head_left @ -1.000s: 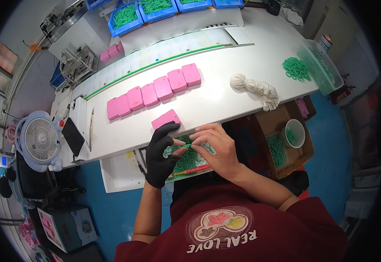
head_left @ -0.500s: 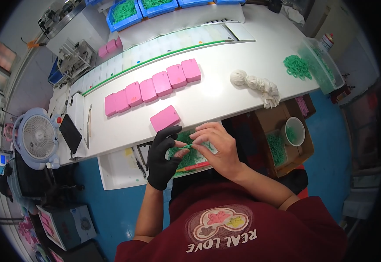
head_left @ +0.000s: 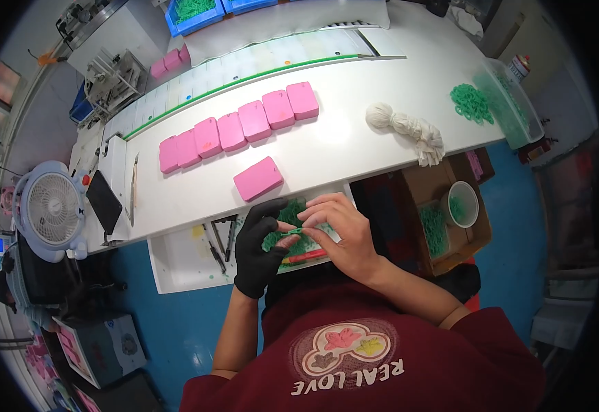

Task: Assembling small green plastic components into pink trays using tweezers for precision.

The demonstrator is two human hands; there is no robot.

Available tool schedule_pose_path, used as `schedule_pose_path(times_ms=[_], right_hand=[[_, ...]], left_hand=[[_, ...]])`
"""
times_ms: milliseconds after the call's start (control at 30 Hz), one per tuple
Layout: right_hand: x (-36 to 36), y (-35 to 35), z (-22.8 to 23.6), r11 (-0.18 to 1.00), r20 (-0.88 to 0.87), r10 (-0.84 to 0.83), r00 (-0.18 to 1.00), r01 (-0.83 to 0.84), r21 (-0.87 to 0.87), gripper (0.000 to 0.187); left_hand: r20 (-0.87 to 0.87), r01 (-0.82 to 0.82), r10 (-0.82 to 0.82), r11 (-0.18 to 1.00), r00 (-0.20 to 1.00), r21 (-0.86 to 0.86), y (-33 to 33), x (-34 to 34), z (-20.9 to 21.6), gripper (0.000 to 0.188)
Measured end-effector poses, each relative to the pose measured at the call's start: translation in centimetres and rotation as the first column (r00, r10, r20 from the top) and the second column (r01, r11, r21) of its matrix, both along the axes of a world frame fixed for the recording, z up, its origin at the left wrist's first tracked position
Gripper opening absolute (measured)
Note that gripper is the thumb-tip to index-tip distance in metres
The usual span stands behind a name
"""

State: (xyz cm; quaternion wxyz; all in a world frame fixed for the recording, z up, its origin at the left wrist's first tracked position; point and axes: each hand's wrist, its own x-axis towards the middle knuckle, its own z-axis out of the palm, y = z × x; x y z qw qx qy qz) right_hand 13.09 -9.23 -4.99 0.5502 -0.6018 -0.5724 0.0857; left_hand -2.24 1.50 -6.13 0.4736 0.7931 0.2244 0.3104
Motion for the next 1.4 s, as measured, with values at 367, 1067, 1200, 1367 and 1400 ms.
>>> schedule_pose_path(times_ms=[367, 1067, 1200, 1367, 1400], right_hand=[[-0.4, -0.3, -0.8, 0.999, -0.023, 0.023, 0.999, -0.024, -0.030, 0.015], [-0.4, -0.1, -1.5, 0.996, -0.056, 0.028, 0.998, -0.033, -0.084, 0.014], [-0.4, -0.1, -1.4, 0.995, -0.059, 0.032, 0.998, -0.037, -0.088, 0.014], [-0.4, -0.1, -1.6, 0.996, -0.059, 0.030, 0.998, -0.035, -0.082, 0.015], [-0.4, -0.2, -1.6, 0.996, -0.056, 0.030, 0.998, -0.034, -0.080, 0.015]], left_hand=[[-0.056, -0.034, 0.036, 0.999, 0.998, 0.038, -0.5, -0.4, -0.7, 0.023], [-0.050, -0.029, 0.030, 0.999, 0.998, 0.017, -0.6, -0.2, -1.1, 0.021], [-0.040, -0.033, 0.033, 0.999, 0.999, 0.007, -0.6, -0.4, -1.1, 0.021], [-0.043, -0.032, 0.031, 0.999, 0.999, -0.009, -0.6, -0.4, -1.3, 0.022], [-0.039, -0.031, 0.030, 1.000, 0.999, -0.008, -0.6, -0.4, -1.4, 0.022]])
